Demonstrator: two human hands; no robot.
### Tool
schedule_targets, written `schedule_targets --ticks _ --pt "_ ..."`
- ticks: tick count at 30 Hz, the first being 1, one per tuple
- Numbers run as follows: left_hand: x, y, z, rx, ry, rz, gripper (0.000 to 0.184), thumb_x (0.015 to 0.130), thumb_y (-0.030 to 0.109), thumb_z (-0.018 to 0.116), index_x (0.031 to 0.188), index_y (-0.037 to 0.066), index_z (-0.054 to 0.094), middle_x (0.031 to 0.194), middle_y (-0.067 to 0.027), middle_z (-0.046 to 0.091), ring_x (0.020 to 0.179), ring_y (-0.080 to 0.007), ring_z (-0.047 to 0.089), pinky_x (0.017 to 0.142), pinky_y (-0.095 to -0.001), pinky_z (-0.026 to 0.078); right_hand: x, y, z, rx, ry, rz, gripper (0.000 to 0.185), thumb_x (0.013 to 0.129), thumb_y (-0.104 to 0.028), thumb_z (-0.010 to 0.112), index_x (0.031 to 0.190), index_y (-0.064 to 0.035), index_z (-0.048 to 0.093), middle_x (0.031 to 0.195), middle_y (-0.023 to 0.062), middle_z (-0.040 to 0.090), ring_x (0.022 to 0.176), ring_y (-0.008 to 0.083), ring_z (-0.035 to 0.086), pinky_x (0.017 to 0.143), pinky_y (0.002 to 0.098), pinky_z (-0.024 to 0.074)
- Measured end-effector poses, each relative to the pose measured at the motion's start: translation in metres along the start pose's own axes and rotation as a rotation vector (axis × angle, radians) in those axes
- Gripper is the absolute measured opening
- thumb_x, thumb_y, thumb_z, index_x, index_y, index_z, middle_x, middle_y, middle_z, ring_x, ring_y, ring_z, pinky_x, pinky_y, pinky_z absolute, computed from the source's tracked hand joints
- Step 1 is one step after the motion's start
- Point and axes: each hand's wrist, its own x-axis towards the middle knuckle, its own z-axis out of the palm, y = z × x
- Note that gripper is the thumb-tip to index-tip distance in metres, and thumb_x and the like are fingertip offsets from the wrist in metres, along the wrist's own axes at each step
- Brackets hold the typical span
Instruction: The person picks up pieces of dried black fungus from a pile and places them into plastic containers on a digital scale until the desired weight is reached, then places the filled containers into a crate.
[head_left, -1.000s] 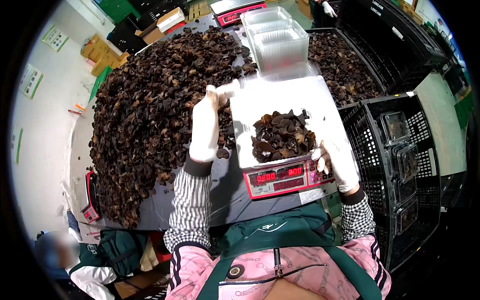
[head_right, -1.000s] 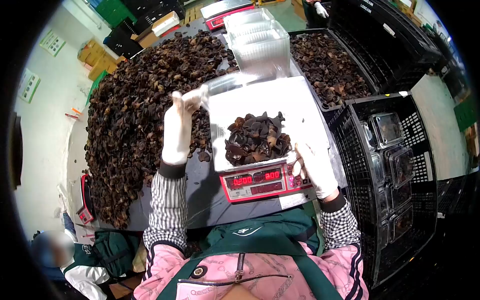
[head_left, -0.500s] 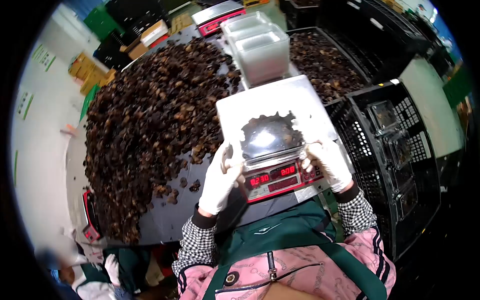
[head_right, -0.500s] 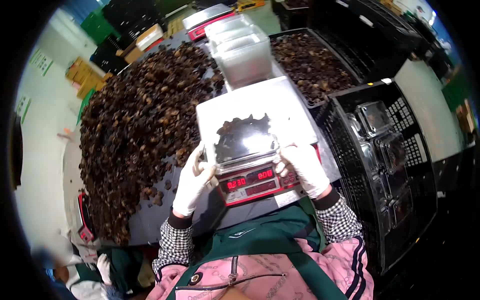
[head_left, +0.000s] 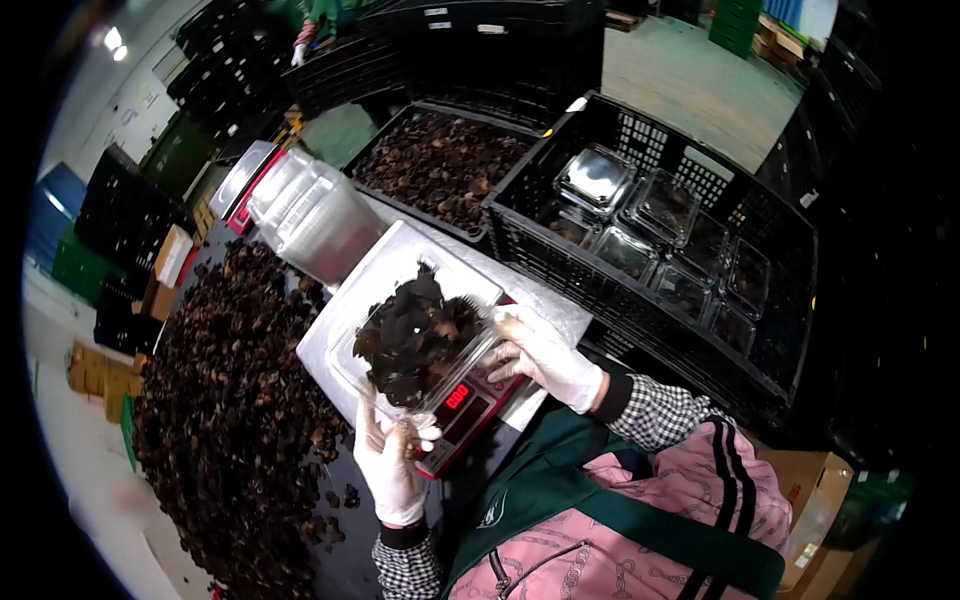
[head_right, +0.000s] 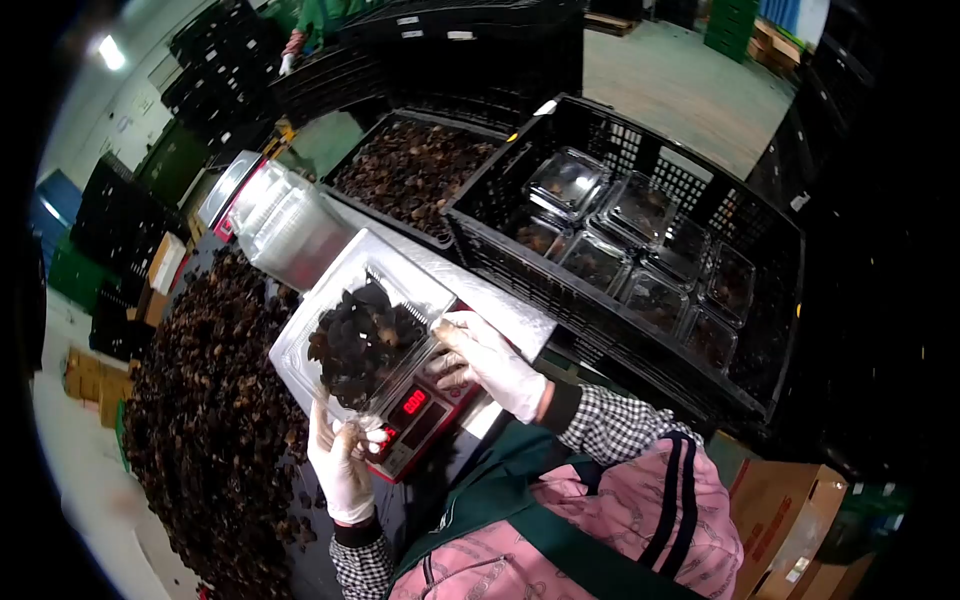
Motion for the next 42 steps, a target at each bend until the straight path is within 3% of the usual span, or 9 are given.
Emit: schedule_targets --ticks 7,12,16,20,23,27,29,33,42 --pt "-0.009 -0.002 0.102 0.065 -0.592 -0.195 0.079 0.105 0.007 0.055 0.166 0.009 0.004 0.123 -0.0209 0.067 0.098 -0.0207 0.071 0.08 -0.0274 0.055 -0.08 -0.099 -0.056 -0.004 0.353 -0.551 0.026 0.104 -0.025 0.056 0.121 -0.0059 0.063 0.116 0.0058 0.069 0.108 0.0188 0.066 0.095 0.0392 0.0549" --pt "-0.006 -0.002 0.077 0.142 -0.379 -0.121 0.06 0.108 0.017 0.053 0.159 -0.002 0.027 0.121 -0.0212 0.068 0.088 -0.0194 0.07 0.074 -0.0251 0.055 -0.11 -0.201 -0.219 -0.252 0.953 -0.821 0.031 0.097 -0.025 0.066 0.114 0.0005 0.068 0.103 0.0074 0.071 0.097 0.0164 0.066 0.087 0.0314 0.0521" --pt "-0.004 -0.013 0.033 0.121 -0.194 -0.152 0.05 0.106 0.014 0.055 0.15 -0.006 0.042 0.112 -0.0169 0.072 0.084 -0.0166 0.069 0.071 -0.0241 0.054 -0.112 -0.209 -0.42 -0.785 1.412 -0.468 0.056 0.09 -0.039 0.07 0.12 0.0089 0.066 0.11 0.0153 0.072 0.102 0.0244 0.065 0.091 0.0353 0.0484" --pt "-0.007 -0.013 0.021 0.143 -0.084 -0.204 0.042 0.106 0.014 0.057 0.142 -0.006 0.051 0.107 -0.0148 0.074 0.082 -0.0158 0.07 0.068 -0.0226 0.052 -0.072 -0.183 -0.498 -0.685 1.268 -0.37 0.054 0.092 -0.043 0.068 0.117 0.0053 0.068 0.101 0.0108 0.07 0.091 0.0215 0.063 0.08 0.0353 0.0483" --pt "-0.013 -0.01 0.016 0.125 -0.012 -0.255 0.036 0.106 0.012 0.054 0.138 -0.006 0.056 0.108 -0.0148 0.074 0.084 -0.016 0.07 0.068 -0.0216 0.051 -0.06 -0.173 -0.448 -0.543 1.109 -0.259 0.058 0.096 -0.051 0.064 0.12 0.001 0.069 0.098 0.0084 0.07 0.083 0.0193 0.062 0.074 0.0359 0.0492" --pt "-0.031 -0.008 -0.015 0.108 0.047 -0.226 0.037 0.104 0.008 0.055 0.138 -0.006 0.057 0.111 -0.0146 0.074 0.088 -0.0166 0.07 0.075 -0.0259 0.053 -0.04 -0.197 -0.406 -1.524 1.449 0.176 0.073 0.096 -0.056 0.058 0.125 0.0113 0.063 0.126 0.0332 0.065 0.125 0.0444 0.059 0.106 0.0479 0.0461" --pt "-0.045 -0.01 -0.035 0.069 0.127 -0.188 0.036 0.102 0.006 0.057 0.137 -0.006 0.059 0.11 -0.0138 0.074 0.087 -0.0157 0.069 0.077 -0.0253 0.054 -0.017 -0.209 -0.43 -1.714 1.499 -0.24 0.062 0.099 -0.045 0.062 0.128 0.0099 0.062 0.131 0.0305 0.064 0.125 0.0403 0.061 0.106 0.0447 0.0475" --pt "-0.073 -0.018 -0.067 0.133 0.274 -0.175 0.031 0.101 0.008 0.062 0.13 -0.004 0.065 0.093 -0.0049 0.071 0.082 -0.0094 0.066 0.075 -0.022 0.051 0.066 -0.23 -0.287 -1.522 0.819 -0.984 0.034 0.106 -0.017 0.058 0.128 0.0084 0.063 0.13 0.0177 0.067 0.123 0.0268 0.063 0.106 0.0361 0.0485" --pt "-0.107 -0.055 -0.121 0.623 0.474 -0.028 0.021 0.095 0.006 0.068 0.113 -0.001 0.075 0.094 -0.0114 0.076 0.084 -0.0176 0.072 0.079 -0.0292 0.056 0.233 -0.102 0.074 -1.418 -0.304 -1.093 0.028 0.104 -0.008 0.059 0.13 0.0015 0.063 0.129 0.0151 0.068 0.118 0.0236 0.066 0.102 0.0324 0.0514"
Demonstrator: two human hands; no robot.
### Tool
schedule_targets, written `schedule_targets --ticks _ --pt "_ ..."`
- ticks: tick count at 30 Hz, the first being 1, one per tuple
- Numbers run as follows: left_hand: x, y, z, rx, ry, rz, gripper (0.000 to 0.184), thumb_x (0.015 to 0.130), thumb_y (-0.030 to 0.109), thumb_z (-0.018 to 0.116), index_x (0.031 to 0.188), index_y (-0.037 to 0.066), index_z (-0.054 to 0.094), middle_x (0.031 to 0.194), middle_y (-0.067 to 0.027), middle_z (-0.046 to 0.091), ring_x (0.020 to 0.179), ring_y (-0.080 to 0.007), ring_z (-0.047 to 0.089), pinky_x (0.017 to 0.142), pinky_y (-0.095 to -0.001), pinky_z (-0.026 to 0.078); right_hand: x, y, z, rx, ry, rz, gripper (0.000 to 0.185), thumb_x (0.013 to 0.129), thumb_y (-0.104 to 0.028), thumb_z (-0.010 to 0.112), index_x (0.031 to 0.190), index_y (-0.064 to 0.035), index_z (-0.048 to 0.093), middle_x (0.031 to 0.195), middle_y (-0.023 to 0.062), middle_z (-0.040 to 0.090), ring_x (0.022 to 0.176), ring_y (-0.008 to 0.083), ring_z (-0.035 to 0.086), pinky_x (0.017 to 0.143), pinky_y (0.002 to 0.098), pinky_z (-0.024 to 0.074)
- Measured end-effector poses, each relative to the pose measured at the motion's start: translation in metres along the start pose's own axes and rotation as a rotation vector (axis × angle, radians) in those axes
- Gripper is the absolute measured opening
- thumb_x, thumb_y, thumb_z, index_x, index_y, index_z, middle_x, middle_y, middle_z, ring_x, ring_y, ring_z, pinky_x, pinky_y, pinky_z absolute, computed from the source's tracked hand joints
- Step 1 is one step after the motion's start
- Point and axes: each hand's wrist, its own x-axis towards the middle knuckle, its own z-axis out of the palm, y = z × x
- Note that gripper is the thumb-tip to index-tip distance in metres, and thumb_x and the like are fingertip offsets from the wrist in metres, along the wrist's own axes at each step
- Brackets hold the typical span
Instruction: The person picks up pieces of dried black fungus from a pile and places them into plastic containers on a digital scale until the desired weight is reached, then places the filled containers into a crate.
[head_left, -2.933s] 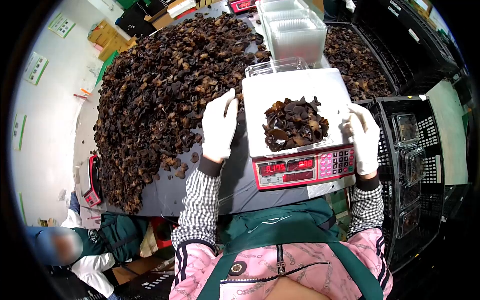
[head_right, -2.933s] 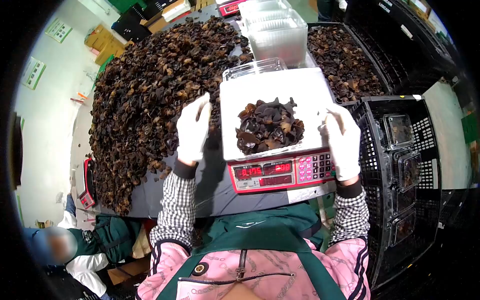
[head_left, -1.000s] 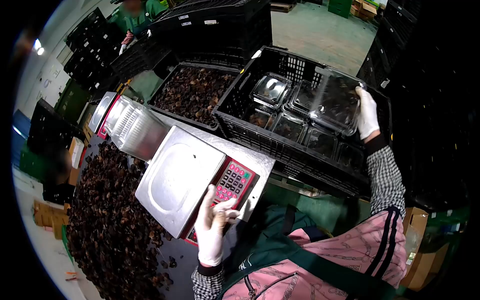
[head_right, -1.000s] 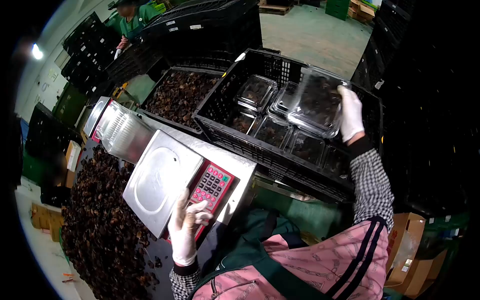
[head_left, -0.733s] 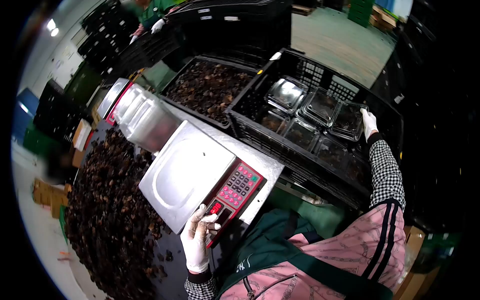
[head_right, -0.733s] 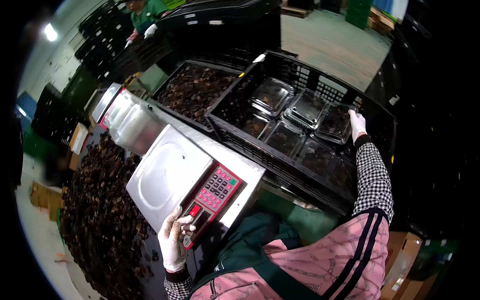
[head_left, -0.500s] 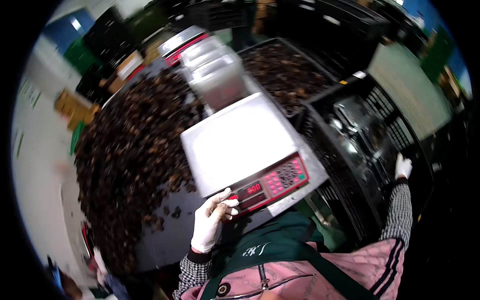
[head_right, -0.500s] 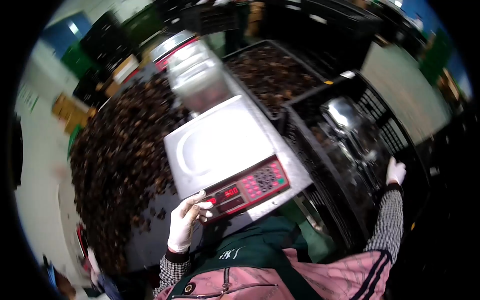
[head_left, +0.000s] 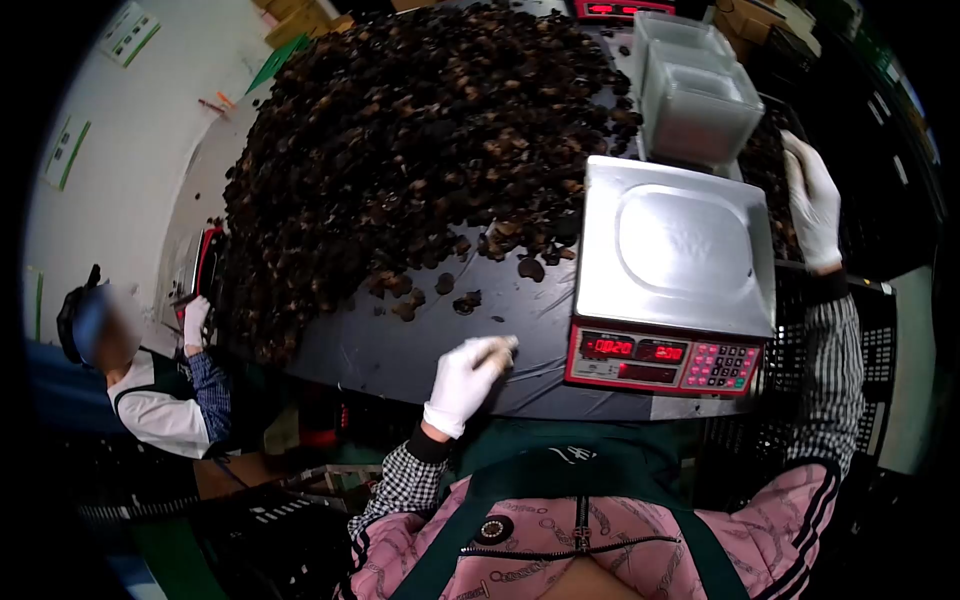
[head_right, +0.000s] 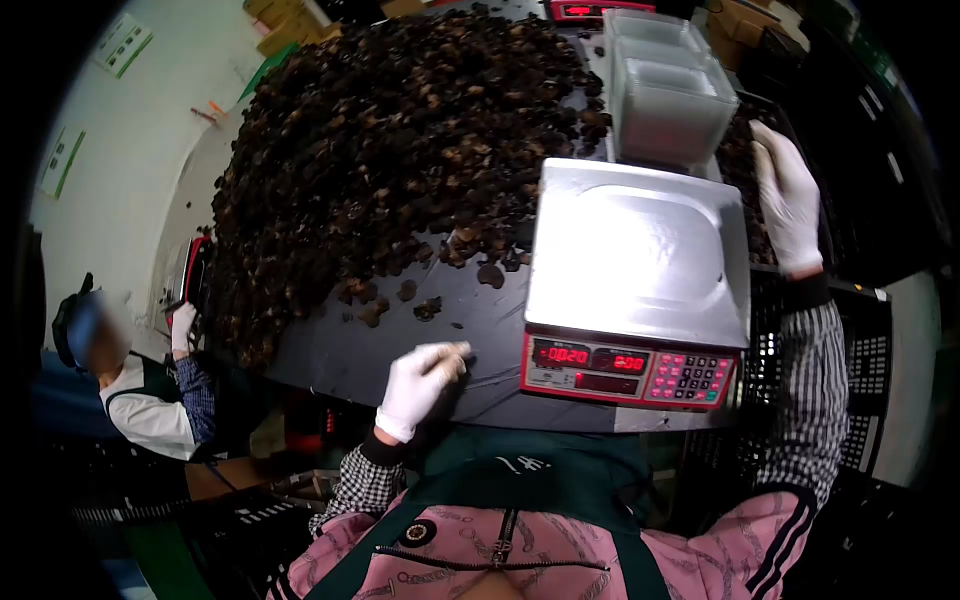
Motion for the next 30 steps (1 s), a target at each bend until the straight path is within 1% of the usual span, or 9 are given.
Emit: schedule_targets --ticks 5,9,14,18,23,24,25,27,30 --pt "0.057 -0.017 -0.023 0.279 0.359 0.309 0.018 0.092 0.003 0.069 0.108 0.003 0.075 0.098 -0.0126 0.074 0.089 -0.0292 0.072 0.079 -0.034 0.057 0.069 0.022 0.102 -0.297 -0.072 -0.382 0.054 0.093 -0.004 0.064 0.145 -0.0058 0.052 0.138 0.0187 0.061 0.133 0.0359 0.054 0.114 0.0419 0.041" --pt "0.128 -0.037 -0.012 0.489 0.308 0.413 0.04 0.085 -0.001 0.063 0.124 0.008 0.069 0.118 -0.0128 0.067 0.109 -0.0315 0.064 0.094 -0.0405 0.053 0.095 0.046 0.128 -0.411 -0.401 -0.206 0.046 0.09 -0.002 0.062 0.136 -0.0089 0.058 0.131 0.0142 0.065 0.127 0.0355 0.057 0.11 0.0435 0.0422" --pt "0.175 -0.037 0.015 0.608 0.136 0.461 0.065 0.077 -0.004 0.06 0.14 0.01 0.058 0.136 -0.0212 0.057 0.126 -0.0396 0.053 0.106 -0.0446 0.047 0.107 0.038 0.123 -0.157 -0.372 -0.14 0.027 0.085 0.005 0.065 0.109 -0.0057 0.062 0.105 0.0174 0.069 0.096 0.0386 0.068 0.084 0.0416 0.0546" --pt "0.136 -0.038 0.008 0.548 -0.005 0.461 0.056 0.079 -0.001 0.064 0.135 0.005 0.059 0.119 -0.0173 0.062 0.115 -0.0361 0.057 0.098 -0.045 0.048 0.115 0.031 0.121 -0.368 -0.347 -0.182 0.031 0.079 0.002 0.075 0.104 -0.0058 0.059 0.098 0.0174 0.068 0.095 0.0384 0.067 0.081 0.0426 0.0541" --pt "0.071 -0.018 -0.016 0.721 -0.053 0.446 0.057 0.081 0.004 0.069 0.137 0.012 0.06 0.13 -0.0167 0.06 0.126 -0.0362 0.054 0.105 -0.0451 0.044 0.122 0.008 0.105 -0.248 -0.196 -0.074 0.044 0.075 -0.005 0.086 0.11 -0.0042 0.06 0.097 0.0162 0.067 0.09 0.0319 0.067 0.08 0.0392 0.0544" --pt "0.065 -0.012 -0.02 0.738 -0.032 0.442 0.049 0.08 0.008 0.075 0.129 0.013 0.067 0.13 -0.0168 0.061 0.125 -0.0366 0.056 0.104 -0.0451 0.045 0.122 0.01 0.102 -0.118 -0.19 -0.069 0.042 0.08 -0.007 0.085 0.113 -0.0033 0.06 0.096 0.0146 0.067 0.086 0.0282 0.065 0.079 0.0368 0.0547" --pt "0.065 -0.013 -0.024 0.683 0.001 0.467 0.045 0.08 0.009 0.076 0.124 0.012 0.069 0.129 -0.0167 0.062 0.123 -0.0367 0.057 0.103 -0.0448 0.046 0.119 -0.012 0.094 -0.219 -0.056 -0.285 0.04 0.082 -0.007 0.084 0.113 -0.0012 0.059 0.095 0.0132 0.066 0.083 0.0271 0.062 0.078 0.0367 0.0546" --pt "0.07 -0.012 -0.03 0.579 0.074 0.506 0.038 0.079 0.012 0.079 0.116 0.011 0.073 0.126 -0.0164 0.064 0.12 -0.0367 0.059 0.101 -0.0441 0.047 0.098 -0.062 0.072 -0.116 -0.047 -0.257 0.039 0.082 -0.007 0.083 0.111 -0.0001 0.059 0.093 0.0122 0.064 0.085 0.027 0.063 0.076 0.0349 0.0542" --pt "0.091 -0.014 -0.017 0.53 0.25 0.492 0.02 0.083 0.009 0.079 0.103 0.01 0.077 0.106 -0.0088 0.071 0.103 -0.0289 0.065 0.089 -0.0387 0.051 0.045 -0.113 0.043 -0.231 -0.072 -0.392 0.041 0.076 -0.006 0.084 0.11 -0.0026 0.06 0.087 0.0096 0.06 0.084 0.0256 0.062 0.088 0.0397 0.0506"
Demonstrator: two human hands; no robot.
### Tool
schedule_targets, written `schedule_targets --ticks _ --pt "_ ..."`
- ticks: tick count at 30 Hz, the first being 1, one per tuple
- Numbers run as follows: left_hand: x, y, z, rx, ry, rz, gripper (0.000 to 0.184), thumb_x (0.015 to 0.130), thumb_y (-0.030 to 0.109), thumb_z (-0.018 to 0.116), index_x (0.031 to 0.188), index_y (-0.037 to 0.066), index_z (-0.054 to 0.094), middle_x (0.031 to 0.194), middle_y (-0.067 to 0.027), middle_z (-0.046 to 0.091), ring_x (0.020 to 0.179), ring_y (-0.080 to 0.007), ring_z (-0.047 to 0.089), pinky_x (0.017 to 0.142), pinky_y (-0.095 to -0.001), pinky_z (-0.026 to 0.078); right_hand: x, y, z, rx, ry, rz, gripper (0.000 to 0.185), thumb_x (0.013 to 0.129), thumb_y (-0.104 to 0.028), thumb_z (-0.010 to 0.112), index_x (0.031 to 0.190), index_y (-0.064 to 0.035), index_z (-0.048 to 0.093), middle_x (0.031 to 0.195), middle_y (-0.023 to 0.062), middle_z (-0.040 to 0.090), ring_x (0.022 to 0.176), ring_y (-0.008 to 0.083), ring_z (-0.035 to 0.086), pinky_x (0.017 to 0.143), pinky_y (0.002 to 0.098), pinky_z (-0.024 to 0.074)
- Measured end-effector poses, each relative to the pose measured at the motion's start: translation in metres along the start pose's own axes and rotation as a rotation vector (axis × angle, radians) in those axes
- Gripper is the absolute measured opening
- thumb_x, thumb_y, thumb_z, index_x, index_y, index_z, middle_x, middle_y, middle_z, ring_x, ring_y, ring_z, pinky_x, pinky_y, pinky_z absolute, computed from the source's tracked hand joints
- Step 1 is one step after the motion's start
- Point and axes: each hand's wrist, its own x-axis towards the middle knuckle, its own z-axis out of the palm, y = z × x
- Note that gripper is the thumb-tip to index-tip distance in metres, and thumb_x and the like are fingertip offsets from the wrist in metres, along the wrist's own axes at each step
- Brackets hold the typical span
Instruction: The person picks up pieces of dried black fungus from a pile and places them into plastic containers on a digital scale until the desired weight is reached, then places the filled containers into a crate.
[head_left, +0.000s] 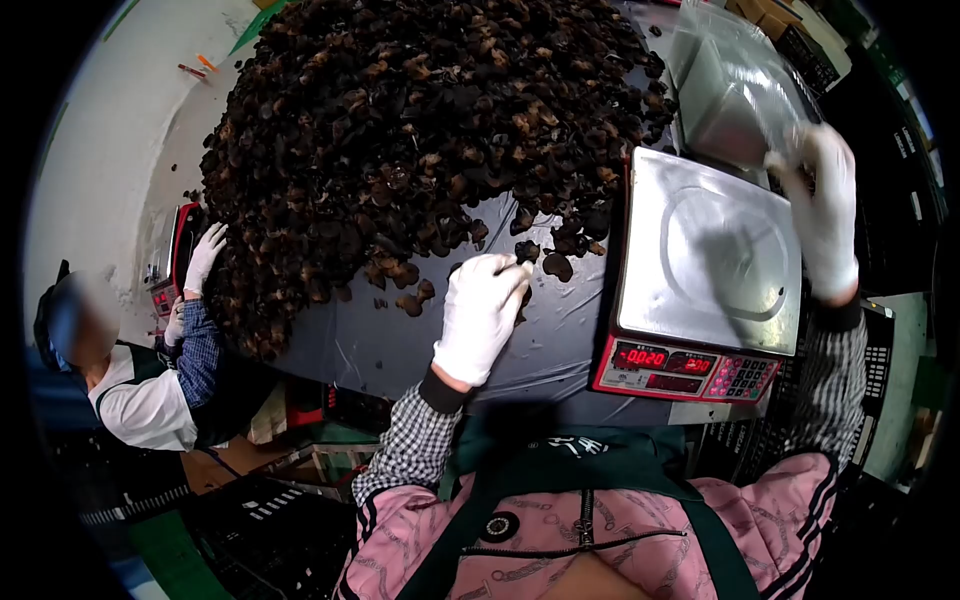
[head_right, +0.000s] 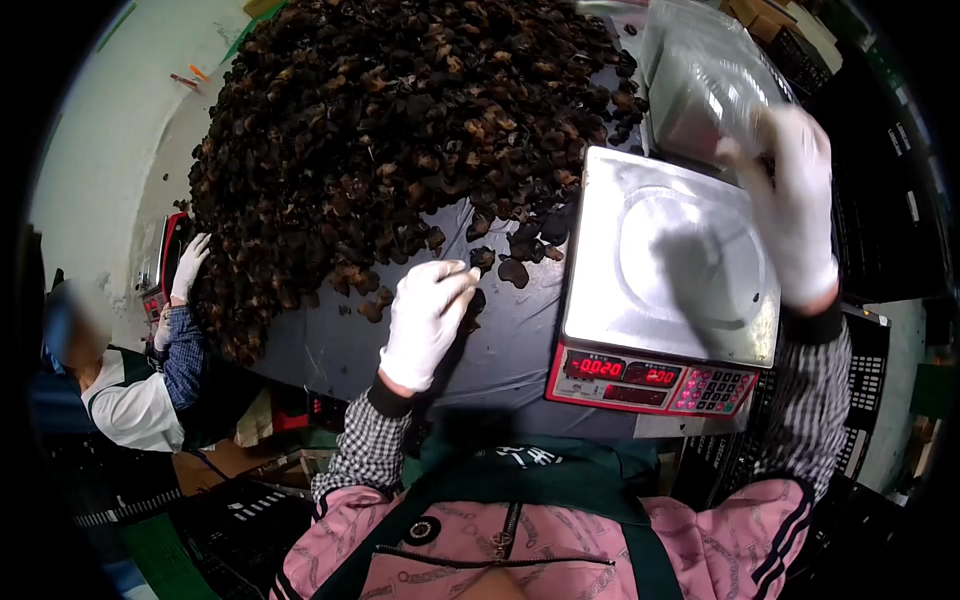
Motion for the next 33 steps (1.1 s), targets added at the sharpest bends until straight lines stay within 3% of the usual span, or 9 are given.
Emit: schedule_targets --ticks 5,8,12,16,18,20,23,26,33 --pt "0.035 -0.001 0.051 0.019 0.082 0.043 0.023 0.086 0.016 0.077 0.107 0.01 0.075 0.095 -0.006 0.07 0.094 -0.0275 0.064 0.083 -0.0399 0.05 -0.082 -0.072 -0.026 -0.134 -0.208 -0.033 0.04 0.074 -0.012 0.084 0.106 -0.0081 0.062 0.086 0.0028 0.06 0.085 0.0221 0.062 0.119 0.0508 0.0308" --pt "0.054 0.003 0.076 0.136 -0.027 0.003 0.045 0.081 0.021 0.08 0.121 0.005 0.068 0.093 -0.0104 0.067 0.093 -0.0303 0.062 0.085 -0.0434 0.048 -0.119 -0.093 -0.022 -0.124 -0.296 0.072 0.053 0.068 -0.012 0.088 0.111 -0.009 0.058 0.093 0.0038 0.061 0.09 0.0239 0.063 0.117 0.0517 0.0328" --pt "0.037 0.006 0.088 0.161 0.066 0.131 0.024 0.081 0.008 0.071 0.105 0.011 0.071 0.085 -0.0057 0.064 0.09 -0.0261 0.062 0.089 -0.0429 0.045 -0.147 -0.097 -0.016 -0.036 -0.383 0.141 0.047 0.072 -0.016 0.085 0.111 -0.0057 0.059 0.091 0.0049 0.059 0.089 0.0245 0.062 0.117 0.054 0.0314" --pt "-0.004 0.02 0.067 0.266 -0.153 0.168 0.018 0.083 0.008 0.068 0.1 0.013 0.073 0.084 -0.006 0.06 0.092 -0.0269 0.06 0.093 -0.045 0.043 -0.137 -0.114 -0.022 0.043 -0.304 0.171 0.055 0.074 -0.024 0.086 0.118 -0.004 0.059 0.101 0.008 0.062 0.097 0.0269 0.06 0.114 0.0539 0.0334" --pt "-0.007 0.024 0.053 0.125 -0.073 0.173 0.016 0.08 0.005 0.07 0.094 0.011 0.073 0.077 -0.0077 0.06 0.082 -0.0287 0.06 0.085 -0.0437 0.047 -0.121 -0.135 -0.032 0.031 -0.219 0.181 0.058 0.077 -0.03 0.085 0.121 -0.0028 0.058 0.106 0.0103 0.063 0.102 0.0288 0.06 0.112 0.0539 0.0352" --pt "0.009 0.022 0.037 0.11 -0.009 0.13 0.016 0.079 0.003 0.072 0.093 0.009 0.074 0.069 -0.0087 0.059 0.074 -0.03 0.061 0.076 -0.0429 0.05 -0.121 -0.153 -0.032 0.335 -0.093 0.185 0.047 0.084 -0.028 0.08 0.117 -0.0003 0.061 0.105 0.0129 0.066 0.099 0.0324 0.063 0.099 0.0505 0.0468" --pt "0.037 -0.014 0.049 0.129 0.158 0.036 0.021 0.082 0.011 0.076 0.103 0.007 0.074 0.086 -0.0103 0.069 0.085 -0.0312 0.065 0.08 -0.0424 0.05 -0.126 -0.185 -0.014 0.788 -0.111 0.211 0.029 0.084 -0.014 0.077 0.105 0.0017 0.066 0.099 0.0149 0.069 0.088 0.0325 0.068 0.082 0.0428 0.0549" --pt "0.056 -0.04 0.069 0.235 -0.02 -0.117 0.04 0.084 0.018 0.077 0.123 0.008 0.069 0.107 -0.0128 0.07 0.1 -0.0325 0.065 0.088 -0.043 0.052 -0.141 -0.217 0.013 1.07 -0.216 0.418 0.021 0.082 0.004 0.074 0.102 0.0034 0.068 0.098 0.0185 0.071 0.088 0.0327 0.07 0.078 0.0369 0.0565" --pt "0.04 -0.002 0.035 -0.057 -0.033 0.031 0.033 0.086 0.006 0.067 0.119 0.007 0.069 0.105 -0.0126 0.07 0.101 -0.0318 0.066 0.09 -0.0416 0.053 -0.191 -0.244 0.051 1.77 -0.606 1.265 0.018 0.103 -0.009 0.059 0.114 0.0033 0.067 0.102 0.009 0.072 0.087 0.0125 0.068 0.079 0.0272 0.0558"
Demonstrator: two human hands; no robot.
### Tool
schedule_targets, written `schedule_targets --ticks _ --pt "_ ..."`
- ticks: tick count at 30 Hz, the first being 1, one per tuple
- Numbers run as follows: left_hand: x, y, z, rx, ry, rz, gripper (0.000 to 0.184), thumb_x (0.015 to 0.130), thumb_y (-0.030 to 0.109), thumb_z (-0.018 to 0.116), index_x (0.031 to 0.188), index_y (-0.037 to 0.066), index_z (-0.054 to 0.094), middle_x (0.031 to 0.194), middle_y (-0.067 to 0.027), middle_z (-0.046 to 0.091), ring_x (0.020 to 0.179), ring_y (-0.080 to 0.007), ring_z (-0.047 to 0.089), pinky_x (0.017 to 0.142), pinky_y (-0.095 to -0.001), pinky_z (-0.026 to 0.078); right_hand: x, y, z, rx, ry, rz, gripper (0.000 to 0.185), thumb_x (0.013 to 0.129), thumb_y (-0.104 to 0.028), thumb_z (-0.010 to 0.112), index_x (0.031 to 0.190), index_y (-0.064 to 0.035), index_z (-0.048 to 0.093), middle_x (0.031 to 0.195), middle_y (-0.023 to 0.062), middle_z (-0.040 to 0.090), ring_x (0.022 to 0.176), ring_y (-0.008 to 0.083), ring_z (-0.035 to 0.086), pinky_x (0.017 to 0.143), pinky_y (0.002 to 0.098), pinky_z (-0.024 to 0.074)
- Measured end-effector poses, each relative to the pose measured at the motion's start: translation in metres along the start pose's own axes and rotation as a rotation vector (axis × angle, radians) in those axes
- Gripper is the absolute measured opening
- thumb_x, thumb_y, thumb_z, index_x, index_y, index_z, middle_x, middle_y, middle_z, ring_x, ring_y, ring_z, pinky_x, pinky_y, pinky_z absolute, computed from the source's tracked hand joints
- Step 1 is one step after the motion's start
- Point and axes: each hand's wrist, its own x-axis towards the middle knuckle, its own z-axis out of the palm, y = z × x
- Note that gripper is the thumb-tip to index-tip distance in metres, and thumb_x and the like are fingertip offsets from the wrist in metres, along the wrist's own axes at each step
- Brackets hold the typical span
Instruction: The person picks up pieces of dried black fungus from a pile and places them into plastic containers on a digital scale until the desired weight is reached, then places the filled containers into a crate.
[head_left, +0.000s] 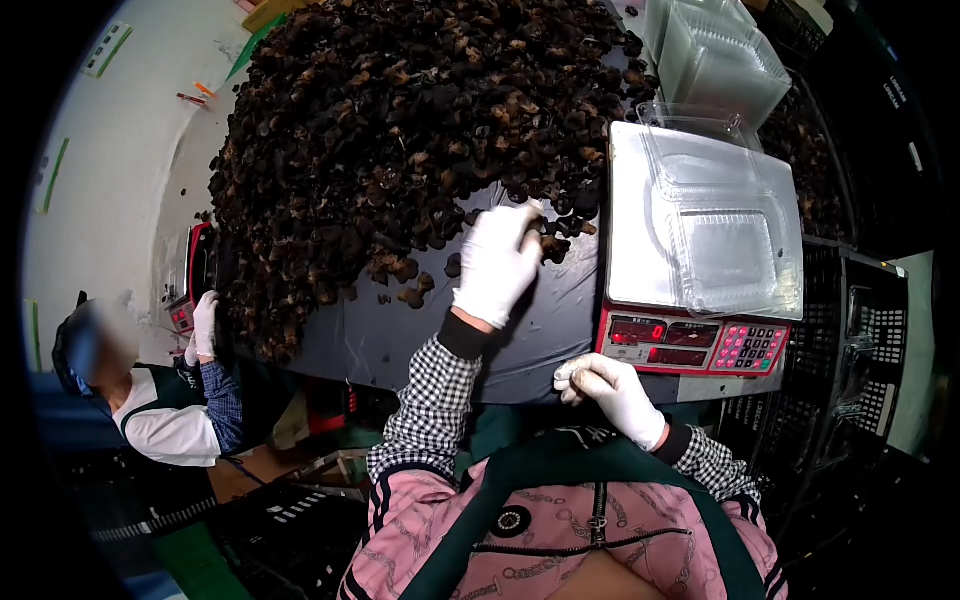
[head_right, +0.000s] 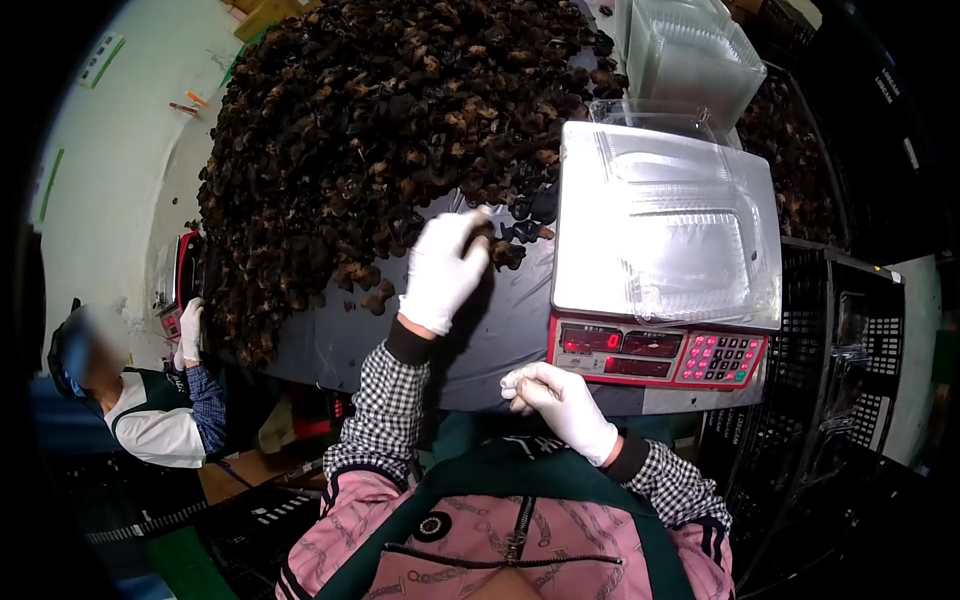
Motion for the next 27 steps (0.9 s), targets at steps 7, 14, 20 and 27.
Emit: schedule_targets --ticks 7,14,20,27 --pt "-0.016 0.021 0.035 0.161 -0.216 0.097 0.035 0.084 0.001 0.065 0.117 0.008 0.069 0.103 -0.011 0.066 0.099 -0.0326 0.061 0.087 -0.0402 0.053 0.02 0.015 -0.001 0.374 -0.163 0.154 0.047 0.112 -0.038 0.043 0.136 0.0009 0.052 0.116 0.0127 0.067 0.095 0.0191 0.069 0.083 0.0315 0.0575" --pt "-0.075 0.066 -0.036 -0.19 -0.243 0.016 0.032 0.08 0.0 0.068 0.109 0.011 0.075 0.097 -0.0083 0.068 0.097 -0.0297 0.062 0.083 -0.0371 0.054 0.026 0.027 0.007 0.778 -0.289 0.236 0.075 0.104 -0.069 0.033 0.149 -0.0102 0.04 0.134 0.0128 0.06 0.116 0.0315 0.067 0.094 0.0505 0.0568" --pt "-0.08 0.079 -0.08 -0.361 -0.669 -0.046 0.049 0.08 0.015 0.082 0.126 0.007 0.069 0.124 -0.015 0.063 0.109 -0.031 0.066 0.09 -0.0377 0.055 0.012 0.002 0.019 0.812 -0.19 0.328 0.056 0.107 -0.058 0.04 0.125 -0.0083 0.06 0.107 0.004 0.069 0.093 0.0196 0.067 0.077 0.0316 0.0517" --pt "-0.011 -0.011 0.014 0.158 -0.098 -0.004 0.028 0.085 0.003 0.07 0.113 0.007 0.071 0.108 -0.0117 0.068 0.103 -0.0327 0.065 0.088 -0.0401 0.054 0.015 0.017 0.015 0.488 -0.22 0.332 0.027 0.105 -0.03 0.056 0.095 -0.007 0.064 0.085 0.0022 0.063 0.062 0.0115 0.054 0.05 0.0241 0.0383"
